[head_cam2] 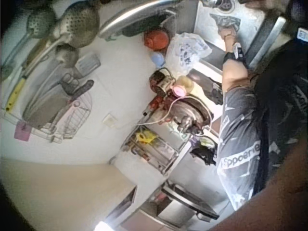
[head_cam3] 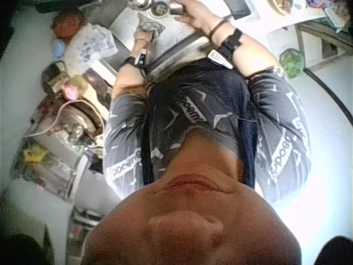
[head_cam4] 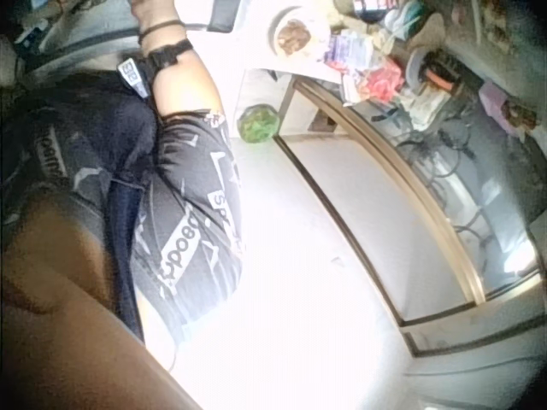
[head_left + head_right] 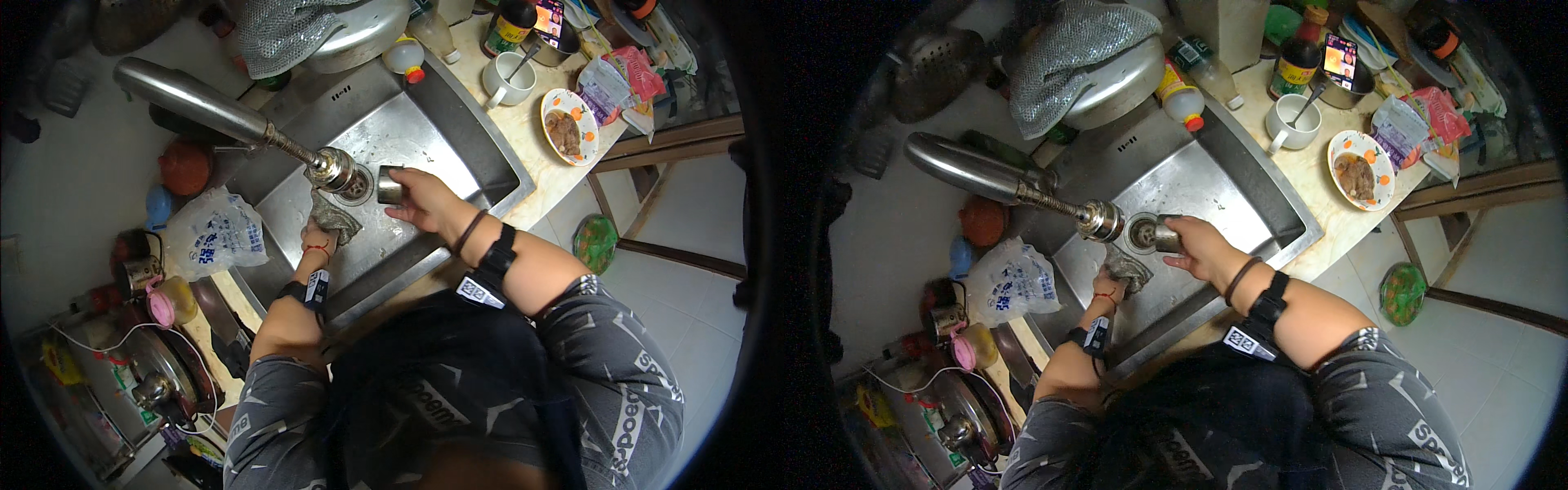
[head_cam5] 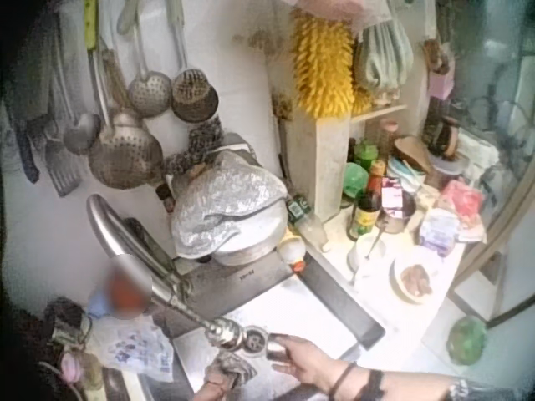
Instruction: The person removes a plastic bag from the sink, then uses a metal scrubber and a black cloth to scrub and wipe the sink basin and drain area. They rinse the scrubber and cloth under running water and continue cleaning the sink surfaces.
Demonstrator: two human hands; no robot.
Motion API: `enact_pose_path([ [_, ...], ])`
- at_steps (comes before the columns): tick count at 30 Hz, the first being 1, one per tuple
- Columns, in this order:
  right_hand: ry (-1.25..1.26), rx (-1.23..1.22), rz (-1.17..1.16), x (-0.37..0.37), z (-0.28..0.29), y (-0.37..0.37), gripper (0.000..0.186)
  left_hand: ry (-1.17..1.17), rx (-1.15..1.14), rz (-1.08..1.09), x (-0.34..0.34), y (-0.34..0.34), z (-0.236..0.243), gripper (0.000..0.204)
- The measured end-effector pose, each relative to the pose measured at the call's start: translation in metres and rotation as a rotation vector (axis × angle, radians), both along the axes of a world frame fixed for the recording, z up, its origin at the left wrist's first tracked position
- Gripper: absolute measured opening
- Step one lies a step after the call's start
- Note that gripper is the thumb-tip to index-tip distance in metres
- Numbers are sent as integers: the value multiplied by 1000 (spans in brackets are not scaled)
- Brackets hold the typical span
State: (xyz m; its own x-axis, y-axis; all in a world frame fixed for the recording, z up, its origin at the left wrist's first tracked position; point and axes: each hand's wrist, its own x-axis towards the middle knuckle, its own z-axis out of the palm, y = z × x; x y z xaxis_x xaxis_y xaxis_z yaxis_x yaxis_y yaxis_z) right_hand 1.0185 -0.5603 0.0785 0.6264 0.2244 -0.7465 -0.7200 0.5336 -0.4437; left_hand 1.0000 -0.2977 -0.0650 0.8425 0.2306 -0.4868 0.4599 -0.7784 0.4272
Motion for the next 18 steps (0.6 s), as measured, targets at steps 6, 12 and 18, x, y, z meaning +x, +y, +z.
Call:
enact_pose_path([
  [6, 52, -43, -11, -15, -1, -24, 18, 163, 88, -89, -5, 10, -40, 52],
  [12, 69, -39, 15, -14, 0, -18, 21, -142, -398, -48, 0, -3, -16, 28],
  [18, 30, 65, 64, -13, -3, 5, 26, -351, -1012, -79, -25, -45, 85, 30],
])
